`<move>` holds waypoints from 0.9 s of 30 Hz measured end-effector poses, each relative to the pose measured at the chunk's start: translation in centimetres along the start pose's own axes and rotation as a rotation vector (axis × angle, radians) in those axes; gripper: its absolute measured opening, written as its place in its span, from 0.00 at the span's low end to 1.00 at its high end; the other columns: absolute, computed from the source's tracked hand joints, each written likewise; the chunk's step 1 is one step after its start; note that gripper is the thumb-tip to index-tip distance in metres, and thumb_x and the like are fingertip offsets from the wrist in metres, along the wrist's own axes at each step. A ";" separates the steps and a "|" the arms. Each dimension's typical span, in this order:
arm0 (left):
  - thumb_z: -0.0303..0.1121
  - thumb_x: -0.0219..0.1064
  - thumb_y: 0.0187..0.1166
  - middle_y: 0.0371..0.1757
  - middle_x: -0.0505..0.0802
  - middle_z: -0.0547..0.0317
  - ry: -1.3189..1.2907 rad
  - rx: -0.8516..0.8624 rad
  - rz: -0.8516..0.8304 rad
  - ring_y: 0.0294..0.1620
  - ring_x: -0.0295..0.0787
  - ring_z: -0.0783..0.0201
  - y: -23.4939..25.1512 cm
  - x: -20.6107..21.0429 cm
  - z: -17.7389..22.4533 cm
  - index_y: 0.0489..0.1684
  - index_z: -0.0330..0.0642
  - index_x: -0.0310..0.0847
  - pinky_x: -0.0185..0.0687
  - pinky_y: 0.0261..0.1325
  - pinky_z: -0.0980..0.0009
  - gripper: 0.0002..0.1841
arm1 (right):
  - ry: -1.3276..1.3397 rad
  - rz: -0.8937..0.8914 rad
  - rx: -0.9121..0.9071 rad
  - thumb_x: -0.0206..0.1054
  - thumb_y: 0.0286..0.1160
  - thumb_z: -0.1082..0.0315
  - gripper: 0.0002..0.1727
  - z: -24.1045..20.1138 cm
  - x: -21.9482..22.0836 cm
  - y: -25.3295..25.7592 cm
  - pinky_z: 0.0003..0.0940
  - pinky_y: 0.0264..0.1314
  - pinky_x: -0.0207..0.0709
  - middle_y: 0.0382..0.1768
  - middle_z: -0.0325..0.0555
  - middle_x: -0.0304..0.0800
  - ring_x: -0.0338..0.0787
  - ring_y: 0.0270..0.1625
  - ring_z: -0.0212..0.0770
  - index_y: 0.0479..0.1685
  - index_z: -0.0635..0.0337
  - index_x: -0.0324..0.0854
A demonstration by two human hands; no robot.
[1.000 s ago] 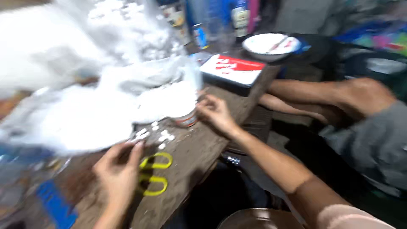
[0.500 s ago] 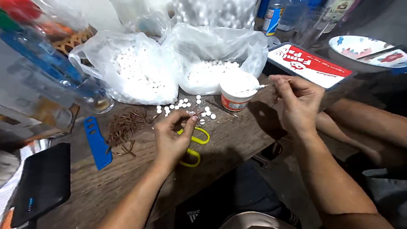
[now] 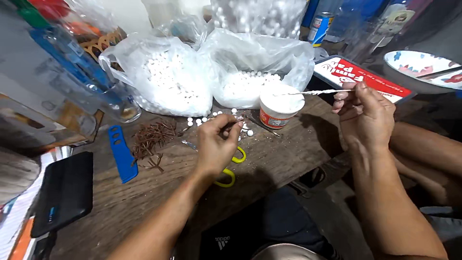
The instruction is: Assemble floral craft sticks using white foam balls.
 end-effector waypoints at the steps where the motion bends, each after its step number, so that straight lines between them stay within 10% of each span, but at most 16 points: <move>1: 0.22 0.69 0.75 0.32 0.91 0.60 0.011 0.008 0.011 0.31 0.82 0.84 -0.2 -0.1 0.1 0.37 0.30 0.88 0.79 0.39 0.87 0.03 | 0.021 0.005 0.022 0.40 0.95 0.69 0.22 0.3 -0.1 -0.1 0.20 0.36 0.86 0.29 0.31 0.92 0.90 0.28 0.25 0.44 0.57 0.84; 27: 0.21 0.68 0.72 0.30 0.91 0.52 0.091 0.172 0.029 0.31 0.84 0.77 -1.1 -0.3 1.4 0.33 0.29 0.91 0.79 0.40 0.85 0.05 | 0.122 -0.171 0.129 0.41 0.93 0.69 0.25 0.7 5.2 -3.6 0.17 0.33 0.85 0.26 0.31 0.92 0.88 0.26 0.24 0.38 0.54 0.87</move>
Point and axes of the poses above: each hand's wrist, its own y-axis towards the middle knuckle, its own x-axis out of the palm, z = x × y, the point moved 10 cm from there along y, towards the middle knuckle
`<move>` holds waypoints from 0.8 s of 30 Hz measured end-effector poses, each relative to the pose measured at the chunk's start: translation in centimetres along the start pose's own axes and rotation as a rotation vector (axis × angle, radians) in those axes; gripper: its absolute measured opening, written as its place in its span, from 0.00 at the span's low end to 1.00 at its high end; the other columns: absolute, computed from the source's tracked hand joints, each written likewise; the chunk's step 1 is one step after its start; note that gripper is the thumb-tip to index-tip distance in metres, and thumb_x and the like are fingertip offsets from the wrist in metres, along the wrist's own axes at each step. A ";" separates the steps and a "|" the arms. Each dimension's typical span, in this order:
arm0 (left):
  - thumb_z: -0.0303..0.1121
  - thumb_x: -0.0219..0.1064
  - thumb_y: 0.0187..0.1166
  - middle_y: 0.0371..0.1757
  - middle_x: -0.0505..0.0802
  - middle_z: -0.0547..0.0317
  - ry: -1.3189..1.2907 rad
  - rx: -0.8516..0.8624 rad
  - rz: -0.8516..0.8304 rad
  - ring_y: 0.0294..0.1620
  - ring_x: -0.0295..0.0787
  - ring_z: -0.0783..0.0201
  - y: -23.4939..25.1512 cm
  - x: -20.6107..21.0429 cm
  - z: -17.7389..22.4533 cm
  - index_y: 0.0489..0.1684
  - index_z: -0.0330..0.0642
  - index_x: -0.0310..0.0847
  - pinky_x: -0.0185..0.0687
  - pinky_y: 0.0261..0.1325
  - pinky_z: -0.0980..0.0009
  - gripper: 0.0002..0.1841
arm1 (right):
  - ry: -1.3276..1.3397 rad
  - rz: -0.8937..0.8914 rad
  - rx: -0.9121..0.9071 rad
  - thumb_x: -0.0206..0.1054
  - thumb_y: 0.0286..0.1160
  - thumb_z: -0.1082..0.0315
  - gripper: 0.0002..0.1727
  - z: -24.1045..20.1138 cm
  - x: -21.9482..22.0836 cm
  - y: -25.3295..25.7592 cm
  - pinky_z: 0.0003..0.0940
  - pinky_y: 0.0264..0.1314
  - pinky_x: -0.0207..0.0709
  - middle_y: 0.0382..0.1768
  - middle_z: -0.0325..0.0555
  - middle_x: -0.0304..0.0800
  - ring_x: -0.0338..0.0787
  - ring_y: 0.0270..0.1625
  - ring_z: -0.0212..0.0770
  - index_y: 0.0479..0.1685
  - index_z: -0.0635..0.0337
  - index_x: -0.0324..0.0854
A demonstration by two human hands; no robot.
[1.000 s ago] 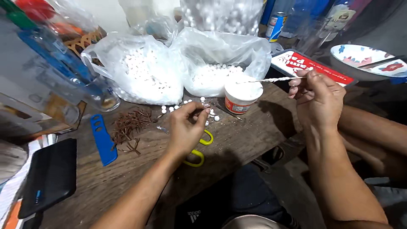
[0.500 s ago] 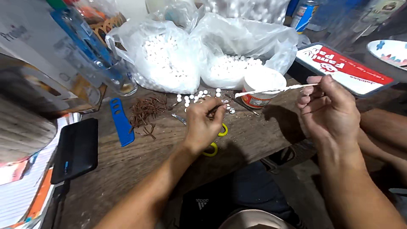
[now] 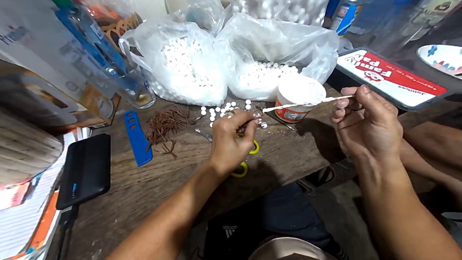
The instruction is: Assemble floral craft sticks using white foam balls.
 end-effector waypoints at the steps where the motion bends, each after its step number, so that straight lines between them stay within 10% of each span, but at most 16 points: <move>1: 0.21 0.68 0.72 0.29 0.91 0.53 0.005 -0.003 0.001 0.30 0.84 0.77 0.0 0.0 0.0 0.33 0.29 0.91 0.78 0.39 0.85 0.05 | -0.003 0.002 0.002 0.41 0.93 0.69 0.25 0.0 -0.1 0.0 0.17 0.33 0.85 0.27 0.31 0.92 0.89 0.26 0.24 0.38 0.54 0.87; 24: 0.21 0.68 0.72 0.29 0.91 0.53 0.040 0.000 0.002 0.31 0.85 0.76 0.0 -0.1 0.1 0.33 0.30 0.91 0.79 0.41 0.84 0.05 | 0.005 -0.008 0.001 0.39 0.93 0.70 0.25 -0.5 0.5 0.0 0.17 0.32 0.84 0.26 0.31 0.91 0.88 0.26 0.23 0.37 0.55 0.86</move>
Point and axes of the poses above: each hand's wrist, its own y-axis towards the middle knuckle, its own x-axis out of the palm, z = x × y, the point moved 10 cm from there along y, towards the middle knuckle
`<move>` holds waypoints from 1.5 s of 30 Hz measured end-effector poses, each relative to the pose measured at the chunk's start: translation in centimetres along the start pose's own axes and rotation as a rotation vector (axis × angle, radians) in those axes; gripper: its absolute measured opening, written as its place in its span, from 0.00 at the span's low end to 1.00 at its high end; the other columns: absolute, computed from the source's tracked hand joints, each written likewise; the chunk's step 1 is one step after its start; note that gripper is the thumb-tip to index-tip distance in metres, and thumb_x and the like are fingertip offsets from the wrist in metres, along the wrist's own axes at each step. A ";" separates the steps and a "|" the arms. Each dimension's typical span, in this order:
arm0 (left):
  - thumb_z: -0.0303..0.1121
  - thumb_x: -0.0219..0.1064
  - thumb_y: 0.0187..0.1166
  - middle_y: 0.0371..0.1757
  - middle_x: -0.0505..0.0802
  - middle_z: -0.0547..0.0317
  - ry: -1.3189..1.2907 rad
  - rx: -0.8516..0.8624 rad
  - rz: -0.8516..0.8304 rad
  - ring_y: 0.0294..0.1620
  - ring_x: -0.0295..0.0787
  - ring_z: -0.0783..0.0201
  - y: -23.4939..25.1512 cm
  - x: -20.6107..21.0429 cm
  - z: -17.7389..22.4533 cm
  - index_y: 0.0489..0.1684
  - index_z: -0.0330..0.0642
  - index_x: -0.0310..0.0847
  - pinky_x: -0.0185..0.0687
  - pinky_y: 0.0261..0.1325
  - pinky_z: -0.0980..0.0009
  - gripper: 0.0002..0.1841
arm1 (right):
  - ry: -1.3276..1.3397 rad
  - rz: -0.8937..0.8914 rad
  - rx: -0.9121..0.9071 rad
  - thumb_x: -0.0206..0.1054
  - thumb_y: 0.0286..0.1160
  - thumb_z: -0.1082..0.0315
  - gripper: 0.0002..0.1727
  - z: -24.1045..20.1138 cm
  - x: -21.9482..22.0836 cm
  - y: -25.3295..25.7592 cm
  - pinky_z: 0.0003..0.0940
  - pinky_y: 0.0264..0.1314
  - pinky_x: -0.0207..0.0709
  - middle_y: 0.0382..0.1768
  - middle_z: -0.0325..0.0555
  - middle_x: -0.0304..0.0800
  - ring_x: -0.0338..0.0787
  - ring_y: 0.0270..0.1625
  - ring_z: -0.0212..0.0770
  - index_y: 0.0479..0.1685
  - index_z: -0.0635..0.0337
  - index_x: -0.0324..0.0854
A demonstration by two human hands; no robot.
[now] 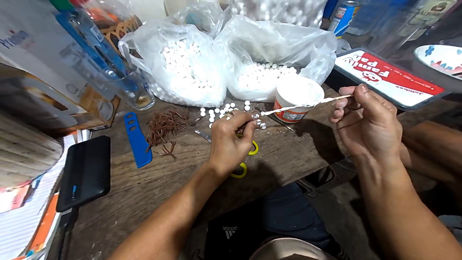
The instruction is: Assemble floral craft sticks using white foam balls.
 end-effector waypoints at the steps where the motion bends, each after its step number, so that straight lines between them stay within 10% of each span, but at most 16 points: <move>1: 0.21 0.68 0.72 0.29 0.91 0.53 -0.001 0.001 -0.002 0.31 0.85 0.76 0.0 0.0 0.0 0.33 0.30 0.91 0.80 0.41 0.84 0.05 | 0.001 -0.004 0.000 0.39 0.93 0.70 0.26 0.0 0.0 0.0 0.17 0.32 0.85 0.26 0.30 0.91 0.88 0.26 0.23 0.37 0.54 0.86; 45: 0.21 0.68 0.73 0.28 0.91 0.55 0.004 -0.034 0.033 0.29 0.82 0.80 0.1 -0.5 -0.2 0.34 0.30 0.91 0.76 0.36 0.87 0.05 | 0.008 0.040 0.017 0.41 0.93 0.69 0.25 1.0 -0.5 -1.2 0.18 0.32 0.85 0.26 0.31 0.92 0.88 0.26 0.24 0.37 0.54 0.88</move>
Point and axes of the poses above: each hand's wrist, its own y-axis towards the middle knuckle, its own x-axis out of the palm, z = x × y, the point moved 10 cm from there along y, towards the middle knuckle
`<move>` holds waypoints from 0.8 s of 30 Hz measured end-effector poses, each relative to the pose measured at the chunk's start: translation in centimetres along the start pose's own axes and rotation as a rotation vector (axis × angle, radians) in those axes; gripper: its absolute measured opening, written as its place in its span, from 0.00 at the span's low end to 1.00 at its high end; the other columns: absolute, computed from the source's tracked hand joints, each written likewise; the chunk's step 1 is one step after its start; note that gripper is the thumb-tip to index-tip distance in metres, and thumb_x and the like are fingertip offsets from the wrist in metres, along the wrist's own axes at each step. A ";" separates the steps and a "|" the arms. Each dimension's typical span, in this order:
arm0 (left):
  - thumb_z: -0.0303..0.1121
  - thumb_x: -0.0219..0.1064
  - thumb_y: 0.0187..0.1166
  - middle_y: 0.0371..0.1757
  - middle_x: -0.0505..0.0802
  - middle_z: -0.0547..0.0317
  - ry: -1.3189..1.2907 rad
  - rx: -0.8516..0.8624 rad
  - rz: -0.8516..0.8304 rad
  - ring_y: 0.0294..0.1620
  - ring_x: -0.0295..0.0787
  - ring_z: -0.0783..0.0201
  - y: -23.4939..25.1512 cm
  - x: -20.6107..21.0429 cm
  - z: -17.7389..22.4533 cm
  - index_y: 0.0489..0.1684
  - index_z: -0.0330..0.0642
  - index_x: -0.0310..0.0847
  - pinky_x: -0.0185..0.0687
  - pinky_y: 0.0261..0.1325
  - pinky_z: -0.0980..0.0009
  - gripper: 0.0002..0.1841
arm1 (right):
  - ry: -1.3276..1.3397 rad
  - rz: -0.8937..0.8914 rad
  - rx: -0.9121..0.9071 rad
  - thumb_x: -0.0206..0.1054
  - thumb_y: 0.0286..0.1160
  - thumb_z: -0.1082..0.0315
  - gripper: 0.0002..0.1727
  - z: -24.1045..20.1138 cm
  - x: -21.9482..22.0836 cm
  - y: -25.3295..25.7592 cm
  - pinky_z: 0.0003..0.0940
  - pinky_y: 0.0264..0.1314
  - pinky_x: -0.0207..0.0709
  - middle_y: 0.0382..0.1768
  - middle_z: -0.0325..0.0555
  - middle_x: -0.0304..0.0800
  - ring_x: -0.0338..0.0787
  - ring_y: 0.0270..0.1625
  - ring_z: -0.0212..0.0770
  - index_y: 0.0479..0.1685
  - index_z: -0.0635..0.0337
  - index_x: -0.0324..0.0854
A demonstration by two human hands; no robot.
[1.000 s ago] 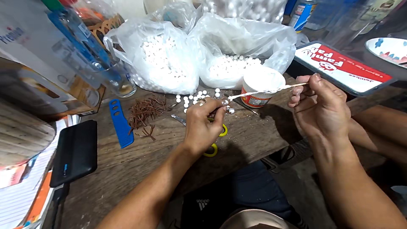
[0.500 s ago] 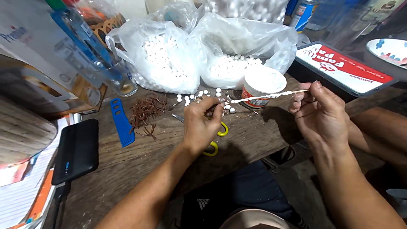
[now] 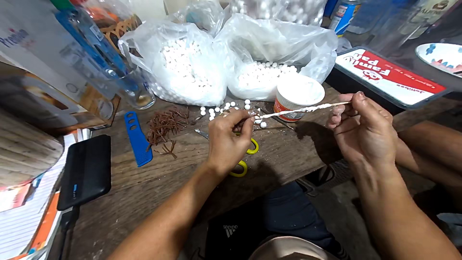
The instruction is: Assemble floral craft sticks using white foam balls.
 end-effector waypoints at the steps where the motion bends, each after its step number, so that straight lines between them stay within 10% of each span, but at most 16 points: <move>1: 0.21 0.68 0.73 0.29 0.91 0.55 -0.001 0.000 -0.003 0.29 0.82 0.80 0.0 0.0 0.0 0.35 0.30 0.91 0.76 0.37 0.87 0.05 | 0.002 0.005 0.000 0.42 0.93 0.69 0.25 0.0 0.0 0.0 0.17 0.33 0.84 0.26 0.31 0.92 0.88 0.26 0.24 0.37 0.54 0.88; 15: 0.21 0.68 0.73 0.27 0.89 0.56 0.014 -0.009 -0.004 0.28 0.81 0.80 -0.1 -0.1 -0.2 0.33 0.30 0.90 0.74 0.36 0.87 0.05 | 0.068 0.007 0.040 0.40 0.95 0.68 0.25 -0.2 -0.8 0.6 0.17 0.34 0.84 0.28 0.32 0.92 0.89 0.28 0.24 0.39 0.55 0.87; 24: 0.22 0.68 0.75 0.29 0.90 0.57 0.005 -0.082 -0.014 0.29 0.82 0.79 0.1 -0.8 -1.2 0.34 0.31 0.90 0.76 0.38 0.85 0.04 | -0.224 0.020 -0.296 0.38 0.95 0.68 0.24 -4.7 -2.4 3.9 0.19 0.37 0.87 0.29 0.28 0.93 0.90 0.26 0.25 0.44 0.55 0.85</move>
Point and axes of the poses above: each hand's wrist, its own y-axis towards the middle knuckle, its own x-axis out of the palm, z = x × y, the point moved 10 cm from there along y, towards the middle knuckle
